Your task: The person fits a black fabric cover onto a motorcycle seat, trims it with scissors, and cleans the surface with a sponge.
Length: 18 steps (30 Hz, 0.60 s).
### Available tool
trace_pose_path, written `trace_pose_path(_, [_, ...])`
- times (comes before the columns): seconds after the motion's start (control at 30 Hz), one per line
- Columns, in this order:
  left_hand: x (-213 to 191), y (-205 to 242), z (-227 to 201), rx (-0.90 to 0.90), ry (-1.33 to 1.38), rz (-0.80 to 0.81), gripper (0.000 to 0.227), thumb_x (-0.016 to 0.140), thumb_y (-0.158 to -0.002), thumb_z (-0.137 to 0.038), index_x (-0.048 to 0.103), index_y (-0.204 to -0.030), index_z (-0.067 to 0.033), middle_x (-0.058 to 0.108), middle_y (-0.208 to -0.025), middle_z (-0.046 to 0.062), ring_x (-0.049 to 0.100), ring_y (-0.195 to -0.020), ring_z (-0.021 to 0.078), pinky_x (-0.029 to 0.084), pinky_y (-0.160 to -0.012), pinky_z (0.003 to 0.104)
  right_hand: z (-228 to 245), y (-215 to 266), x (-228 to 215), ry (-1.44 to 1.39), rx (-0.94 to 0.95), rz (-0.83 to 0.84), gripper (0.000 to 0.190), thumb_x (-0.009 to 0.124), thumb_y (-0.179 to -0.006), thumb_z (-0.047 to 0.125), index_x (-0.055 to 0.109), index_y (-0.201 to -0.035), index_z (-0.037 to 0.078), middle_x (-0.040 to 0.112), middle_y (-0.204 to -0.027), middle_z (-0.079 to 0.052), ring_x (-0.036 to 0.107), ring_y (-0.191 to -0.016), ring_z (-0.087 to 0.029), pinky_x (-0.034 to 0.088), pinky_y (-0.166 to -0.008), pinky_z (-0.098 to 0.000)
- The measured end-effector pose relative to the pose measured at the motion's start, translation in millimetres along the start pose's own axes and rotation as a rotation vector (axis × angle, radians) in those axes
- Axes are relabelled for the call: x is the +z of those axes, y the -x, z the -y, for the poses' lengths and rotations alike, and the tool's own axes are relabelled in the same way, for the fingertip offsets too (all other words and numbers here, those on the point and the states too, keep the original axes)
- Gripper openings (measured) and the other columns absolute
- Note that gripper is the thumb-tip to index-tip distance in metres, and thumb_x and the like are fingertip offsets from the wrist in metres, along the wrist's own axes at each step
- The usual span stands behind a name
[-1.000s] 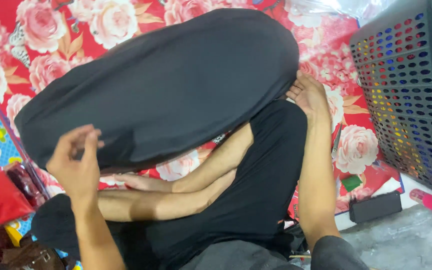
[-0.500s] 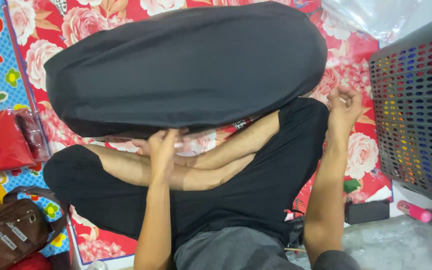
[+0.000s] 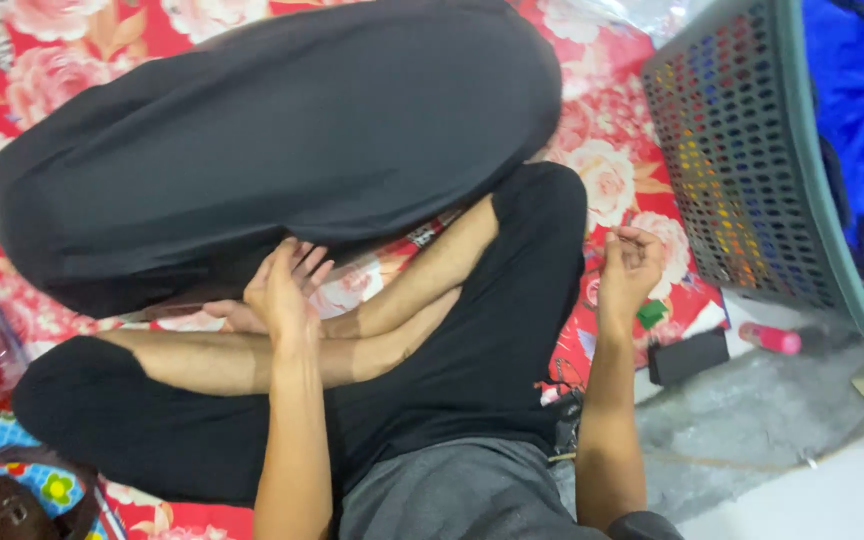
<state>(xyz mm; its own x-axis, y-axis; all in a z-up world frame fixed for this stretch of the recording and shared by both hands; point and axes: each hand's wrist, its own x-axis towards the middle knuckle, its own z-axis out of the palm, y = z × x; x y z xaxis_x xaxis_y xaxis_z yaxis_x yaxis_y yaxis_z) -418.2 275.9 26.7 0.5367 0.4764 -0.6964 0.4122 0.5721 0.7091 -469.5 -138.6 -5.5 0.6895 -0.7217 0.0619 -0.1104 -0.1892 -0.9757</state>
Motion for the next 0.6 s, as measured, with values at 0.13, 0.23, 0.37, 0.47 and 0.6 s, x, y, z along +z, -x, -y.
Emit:
trace_pose_path(0.13, [-19.5, -14.1, 38.4, 0.07, -0.01, -0.029, 0.012, 0.079, -0.087, -0.015, 0.072, -0.091, -0.0056, 0.074, -0.085, 0.017, 0.08, -0.08, 0.0318, 0.069, -0.075, 0.051, -30.7, -1.7, -33.3, 0.078, 0.025, -0.068, 0.018, 0.074, -0.095, 0.0, 0.062, -0.108, 0.002, 0.065, -0.101, -0.014, 0.067, -0.084, -0.017, 0.065, -0.069, -0.0298])
trace_pose_path(0.23, [-27.7, -7.1, 48.3, 0.051, -0.03, -0.059, 0.007, 0.074, -0.086, -0.008, 0.068, -0.084, -0.0056, 0.07, -0.081, 0.018, 0.078, -0.075, 0.0301, 0.07, -0.073, 0.052, -43.3, -1.8, -50.1, 0.165, 0.06, -0.124, 0.016, 0.075, -0.093, 0.003, 0.064, -0.105, 0.003, 0.067, -0.098, -0.013, 0.067, -0.079, -0.016, 0.063, -0.063, -0.0273])
trace_pose_path(0.37, [-36.2, -1.6, 53.7, 0.041, -0.063, -0.057, 0.009, 0.073, -0.085, -0.007, 0.066, -0.086, -0.0023, 0.07, -0.083, 0.021, 0.079, -0.08, 0.0327, 0.069, -0.074, 0.056, -79.4, -15.3, -82.3, 0.334, 0.063, -0.184, 0.016, 0.076, -0.089, 0.001, 0.066, -0.101, 0.005, 0.069, -0.092, -0.012, 0.069, -0.072, -0.017, 0.061, -0.054, -0.0264])
trace_pose_path(0.47, [-37.1, -5.6, 58.4, 0.059, -0.089, -0.038, 0.009, 0.073, -0.086, -0.009, 0.065, -0.086, -0.0055, 0.069, -0.082, 0.017, 0.079, -0.08, 0.0305, 0.069, -0.074, 0.056, -86.7, -17.3, -92.6, 0.549, 0.037, -0.209, 0.015, 0.076, -0.086, 0.005, 0.07, -0.098, 0.011, 0.072, -0.088, -0.008, 0.07, -0.067, -0.017, 0.055, -0.055, -0.0314])
trace_pose_path(0.6, [-29.8, 3.9, 51.5, 0.092, -0.12, -0.016, 0.01, 0.07, -0.087, -0.01, 0.06, -0.086, -0.0093, 0.067, -0.083, 0.013, 0.079, -0.08, 0.0297, 0.069, -0.072, 0.055, -101.7, -17.2, -104.1, 0.798, 0.026, -0.154, 0.013, 0.078, -0.084, 0.012, 0.07, -0.092, 0.019, 0.07, -0.079, 0.0, 0.064, -0.065, -0.019, 0.051, -0.067, -0.0334])
